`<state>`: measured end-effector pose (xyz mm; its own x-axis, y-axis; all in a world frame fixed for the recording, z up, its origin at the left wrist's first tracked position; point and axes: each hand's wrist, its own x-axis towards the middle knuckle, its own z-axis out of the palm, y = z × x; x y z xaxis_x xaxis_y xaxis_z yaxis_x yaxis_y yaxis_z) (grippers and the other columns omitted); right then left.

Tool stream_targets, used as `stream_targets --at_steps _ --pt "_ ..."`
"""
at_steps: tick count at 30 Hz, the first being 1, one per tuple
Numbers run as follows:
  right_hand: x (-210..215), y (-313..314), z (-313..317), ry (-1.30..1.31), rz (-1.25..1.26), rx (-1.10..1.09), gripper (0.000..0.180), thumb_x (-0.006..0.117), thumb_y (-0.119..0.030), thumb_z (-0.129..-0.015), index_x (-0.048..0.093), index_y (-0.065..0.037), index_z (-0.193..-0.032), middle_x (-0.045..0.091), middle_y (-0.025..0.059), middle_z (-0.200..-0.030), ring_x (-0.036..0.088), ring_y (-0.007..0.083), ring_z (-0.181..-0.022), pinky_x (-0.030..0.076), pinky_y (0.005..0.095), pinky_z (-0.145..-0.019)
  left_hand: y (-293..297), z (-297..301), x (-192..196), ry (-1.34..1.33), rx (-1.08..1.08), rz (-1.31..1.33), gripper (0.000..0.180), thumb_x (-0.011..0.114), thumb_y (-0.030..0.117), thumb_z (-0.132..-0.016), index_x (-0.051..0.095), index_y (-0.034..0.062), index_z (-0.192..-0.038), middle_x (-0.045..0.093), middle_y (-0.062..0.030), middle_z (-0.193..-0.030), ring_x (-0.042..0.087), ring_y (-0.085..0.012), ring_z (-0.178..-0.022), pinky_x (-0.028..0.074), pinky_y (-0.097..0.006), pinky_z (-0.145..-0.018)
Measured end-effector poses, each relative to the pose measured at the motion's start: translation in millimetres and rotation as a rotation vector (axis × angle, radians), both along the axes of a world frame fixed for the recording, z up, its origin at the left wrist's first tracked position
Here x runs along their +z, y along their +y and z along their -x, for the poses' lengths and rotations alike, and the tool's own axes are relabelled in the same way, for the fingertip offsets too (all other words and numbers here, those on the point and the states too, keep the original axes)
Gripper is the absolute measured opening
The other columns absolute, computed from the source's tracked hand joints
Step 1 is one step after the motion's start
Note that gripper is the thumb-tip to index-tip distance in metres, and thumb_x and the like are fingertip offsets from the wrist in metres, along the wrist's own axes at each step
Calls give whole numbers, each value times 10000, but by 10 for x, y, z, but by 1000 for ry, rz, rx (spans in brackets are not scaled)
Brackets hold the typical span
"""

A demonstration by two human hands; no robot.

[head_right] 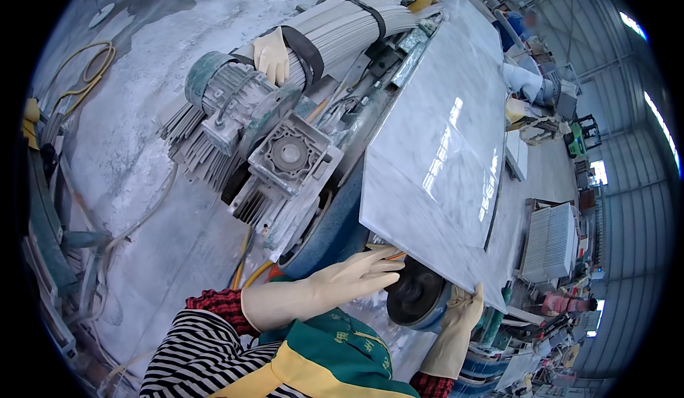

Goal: The person repeatedly feeds large marble-patterned tiles through a conveyor polishing machine, guiding each tile by hand and flipping it to process both sides. The person stacks finished tiles on a nearby rack.

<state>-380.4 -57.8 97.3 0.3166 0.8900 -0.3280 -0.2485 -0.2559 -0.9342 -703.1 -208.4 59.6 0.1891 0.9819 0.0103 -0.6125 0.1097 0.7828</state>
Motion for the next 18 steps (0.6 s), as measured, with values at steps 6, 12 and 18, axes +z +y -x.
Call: stream_targets --at_steps 6,12,18 --pt "-96 -118 -7 14 7 -2 470 594 -276 -1040 553 65 -1361 677 215 -1318 709 318 -1147 617 399 -903 -8 165 311 -9 4 74 688 603 373 -1042 345 13 -1568 464 -206 -1549 412 -279 -1484 305 -368 -1229" --pt "-431 -386 60 131 74 -47 492 705 -250 -992 559 76 -1331 703 195 -1251 728 327 -1070 637 398 -845 -135 -69 80 -35 163 296 611 583 391 -1059 473 -58 -1458 561 -204 -1408 506 -253 -1388 398 -386 -1179" --pt "-1142 -840 102 394 174 -115 267 643 -208 -1042 641 17 -1186 690 92 -931 639 205 -752 533 309 -651 -445 -434 -1232 117 319 451 474 583 307 -1060 614 -92 -1316 699 -163 -1263 656 -246 -1174 486 -343 -1006"
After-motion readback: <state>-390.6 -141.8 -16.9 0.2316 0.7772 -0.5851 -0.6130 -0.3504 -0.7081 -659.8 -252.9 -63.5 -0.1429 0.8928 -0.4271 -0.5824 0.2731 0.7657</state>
